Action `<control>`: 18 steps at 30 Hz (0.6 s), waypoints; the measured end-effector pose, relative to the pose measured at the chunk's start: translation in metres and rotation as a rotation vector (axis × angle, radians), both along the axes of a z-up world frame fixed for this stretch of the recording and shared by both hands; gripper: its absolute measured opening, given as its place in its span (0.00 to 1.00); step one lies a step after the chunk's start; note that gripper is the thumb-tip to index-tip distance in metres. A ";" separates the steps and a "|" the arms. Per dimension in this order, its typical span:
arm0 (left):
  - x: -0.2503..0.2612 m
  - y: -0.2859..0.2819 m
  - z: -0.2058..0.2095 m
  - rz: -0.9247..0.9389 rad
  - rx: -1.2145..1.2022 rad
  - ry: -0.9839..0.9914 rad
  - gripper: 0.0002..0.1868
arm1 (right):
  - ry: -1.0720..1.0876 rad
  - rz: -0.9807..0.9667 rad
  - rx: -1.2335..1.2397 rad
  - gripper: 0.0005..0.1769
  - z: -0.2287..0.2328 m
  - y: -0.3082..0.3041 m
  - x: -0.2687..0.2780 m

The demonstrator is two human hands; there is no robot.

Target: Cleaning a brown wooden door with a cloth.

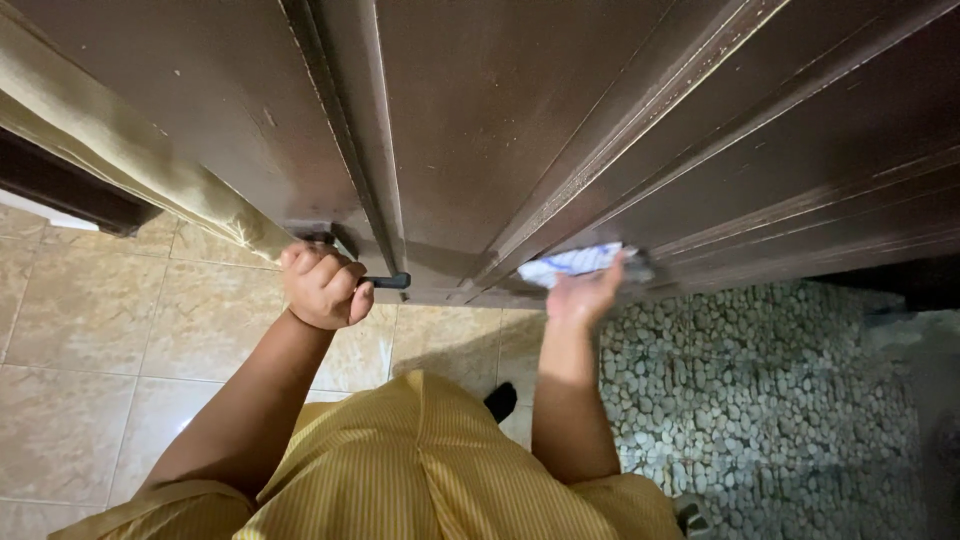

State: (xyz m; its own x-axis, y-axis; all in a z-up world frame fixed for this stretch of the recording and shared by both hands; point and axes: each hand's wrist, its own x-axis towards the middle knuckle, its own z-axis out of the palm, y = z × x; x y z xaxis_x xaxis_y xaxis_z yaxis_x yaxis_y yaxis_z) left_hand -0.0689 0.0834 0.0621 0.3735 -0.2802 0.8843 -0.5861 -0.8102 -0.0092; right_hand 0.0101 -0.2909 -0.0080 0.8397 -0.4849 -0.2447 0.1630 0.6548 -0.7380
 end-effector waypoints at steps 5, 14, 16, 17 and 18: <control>-0.004 -0.001 0.001 0.002 0.000 0.014 0.09 | -0.471 -0.196 -0.820 0.42 0.077 0.027 -0.014; 0.000 0.002 0.000 -0.012 0.011 0.000 0.10 | 0.077 -0.090 -0.147 0.35 -0.120 0.045 0.021; -0.001 0.003 -0.002 -0.009 0.017 0.007 0.10 | 0.334 0.085 0.238 0.33 -0.129 0.031 0.026; -0.001 0.003 -0.002 -0.015 0.020 0.004 0.10 | 0.264 0.078 0.317 0.31 -0.131 0.021 0.031; 0.000 0.003 -0.003 -0.017 0.021 -0.002 0.09 | 0.192 0.074 0.394 0.30 -0.132 0.012 0.038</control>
